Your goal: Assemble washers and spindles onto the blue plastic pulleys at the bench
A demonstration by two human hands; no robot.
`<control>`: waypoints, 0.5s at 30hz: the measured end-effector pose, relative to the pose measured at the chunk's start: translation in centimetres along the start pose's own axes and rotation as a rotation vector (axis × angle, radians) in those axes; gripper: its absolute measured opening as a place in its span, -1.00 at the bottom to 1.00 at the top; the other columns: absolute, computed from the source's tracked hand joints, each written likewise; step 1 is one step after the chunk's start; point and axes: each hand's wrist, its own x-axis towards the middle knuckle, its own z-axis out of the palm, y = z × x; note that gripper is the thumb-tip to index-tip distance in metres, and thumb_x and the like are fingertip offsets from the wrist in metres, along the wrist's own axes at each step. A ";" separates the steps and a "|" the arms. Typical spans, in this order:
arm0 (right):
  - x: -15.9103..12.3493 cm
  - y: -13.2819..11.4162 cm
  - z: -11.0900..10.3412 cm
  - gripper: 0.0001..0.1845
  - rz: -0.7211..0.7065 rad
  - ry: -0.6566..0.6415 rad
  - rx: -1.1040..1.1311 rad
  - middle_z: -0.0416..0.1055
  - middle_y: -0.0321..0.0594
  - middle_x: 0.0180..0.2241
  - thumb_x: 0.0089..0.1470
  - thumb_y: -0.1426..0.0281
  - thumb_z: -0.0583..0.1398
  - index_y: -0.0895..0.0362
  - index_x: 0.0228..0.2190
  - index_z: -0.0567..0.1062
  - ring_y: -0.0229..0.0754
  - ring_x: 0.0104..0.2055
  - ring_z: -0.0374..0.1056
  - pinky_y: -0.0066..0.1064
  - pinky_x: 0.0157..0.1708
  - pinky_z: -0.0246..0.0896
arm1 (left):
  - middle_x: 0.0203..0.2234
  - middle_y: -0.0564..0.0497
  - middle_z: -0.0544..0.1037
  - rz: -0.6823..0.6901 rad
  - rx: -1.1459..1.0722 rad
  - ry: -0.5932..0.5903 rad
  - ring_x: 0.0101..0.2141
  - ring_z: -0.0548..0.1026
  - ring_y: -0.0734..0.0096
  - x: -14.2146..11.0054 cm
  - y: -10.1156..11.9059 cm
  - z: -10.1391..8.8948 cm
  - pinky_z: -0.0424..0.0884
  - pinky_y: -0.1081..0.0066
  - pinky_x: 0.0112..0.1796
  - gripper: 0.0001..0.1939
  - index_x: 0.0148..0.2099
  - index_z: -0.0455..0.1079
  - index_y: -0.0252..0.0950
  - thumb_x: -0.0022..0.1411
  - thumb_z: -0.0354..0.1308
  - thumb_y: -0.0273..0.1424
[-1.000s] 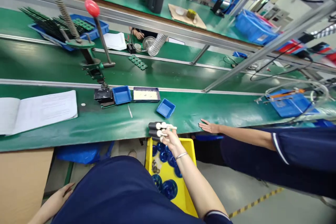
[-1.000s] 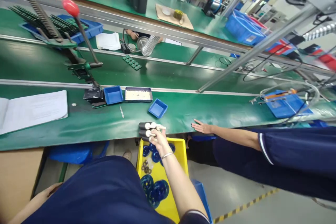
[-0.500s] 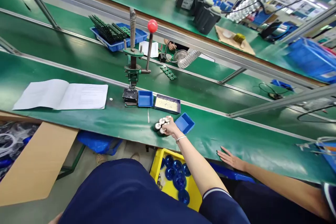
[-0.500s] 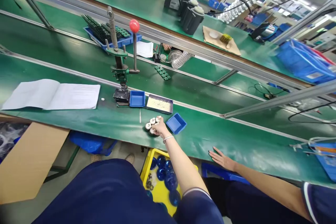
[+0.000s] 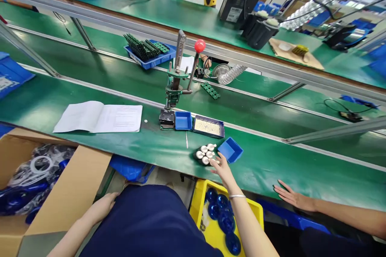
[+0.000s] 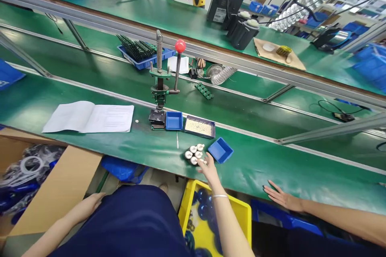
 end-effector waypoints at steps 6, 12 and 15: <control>-3.1 2.7 1.6 -0.04 -0.006 0.342 0.190 0.13 0.08 0.22 -0.25 0.09 0.34 0.07 0.17 0.19 0.13 0.16 0.25 -0.30 -0.34 0.48 | 0.08 -0.19 0.46 0.308 0.035 -0.010 0.07 0.45 0.16 8.1 3.9 -7.9 0.29 0.22 0.15 -0.51 0.13 0.37 -0.28 0.23 -0.11 -0.26; -9.2 5.0 7.2 -0.23 0.092 0.586 0.242 0.26 0.05 0.12 -0.26 0.12 0.30 0.13 0.01 0.32 0.09 0.10 0.30 -0.28 -0.29 0.47 | 0.07 -0.19 0.42 0.540 0.003 -0.027 0.00 0.47 0.18 14.7 8.6 -16.7 0.36 0.20 0.08 -0.48 0.16 0.29 -0.31 0.26 -0.06 -0.15; -11.7 5.8 10.8 -0.38 0.151 0.548 0.250 0.36 0.01 0.04 -0.27 0.17 0.29 0.13 -0.11 0.41 0.08 0.05 0.34 -0.28 -0.34 0.46 | 0.09 -0.22 0.39 0.632 -0.001 0.012 0.06 0.42 0.10 18.6 10.8 -18.9 0.35 0.12 0.09 -0.44 0.18 0.25 -0.33 0.23 -0.01 -0.12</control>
